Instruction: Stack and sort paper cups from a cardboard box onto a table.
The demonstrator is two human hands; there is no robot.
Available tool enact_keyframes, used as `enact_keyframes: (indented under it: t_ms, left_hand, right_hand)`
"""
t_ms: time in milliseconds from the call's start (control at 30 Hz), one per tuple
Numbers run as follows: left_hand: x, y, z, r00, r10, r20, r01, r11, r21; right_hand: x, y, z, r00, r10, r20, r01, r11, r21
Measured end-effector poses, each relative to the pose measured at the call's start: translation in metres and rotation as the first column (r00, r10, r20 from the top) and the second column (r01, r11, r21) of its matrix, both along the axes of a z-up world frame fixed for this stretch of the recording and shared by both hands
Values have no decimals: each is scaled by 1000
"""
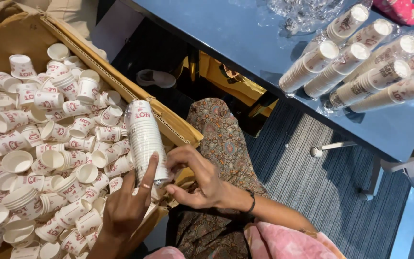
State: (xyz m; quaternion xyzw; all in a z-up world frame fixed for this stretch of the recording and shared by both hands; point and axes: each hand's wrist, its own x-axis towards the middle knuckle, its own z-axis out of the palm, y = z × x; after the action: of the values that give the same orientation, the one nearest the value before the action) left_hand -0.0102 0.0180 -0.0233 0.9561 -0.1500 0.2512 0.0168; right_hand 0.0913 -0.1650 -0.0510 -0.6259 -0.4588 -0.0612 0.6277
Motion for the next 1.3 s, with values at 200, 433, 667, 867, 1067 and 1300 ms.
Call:
enact_keyframes:
  t_ms: [200,433,667,867,1067,1300]
  left_hand:
    - [-17,-9,-3,981,-194,-20,193,980,-57]
    - [-11,-33,8,926,-374,-50,375,927,13]
    - [-6,-24,-16,949,-299,-94,309,943,120]
    - [3,-19,-16,920,-265,-289,323,929,178]
    - [6,-17,-18,933,-240,-269,294,939,180]
    - [8,-17,-18,916,-244,-320,297,946,131]
  right_hand:
    - [7,-18,43,549,297,-781,-251,950,185]
    - [34,-95,0,895,-389,-218,405,914,32]
    - [126,-153,-55,306,-943,133,952,300,-64]
    - [150,-126,-58,264,-949,175,952,228,-203]
    - [173,-131,-49,179,-960,214,974,142,-178]
    - [191,-148,-61,101,-955,279,988,63,-144]
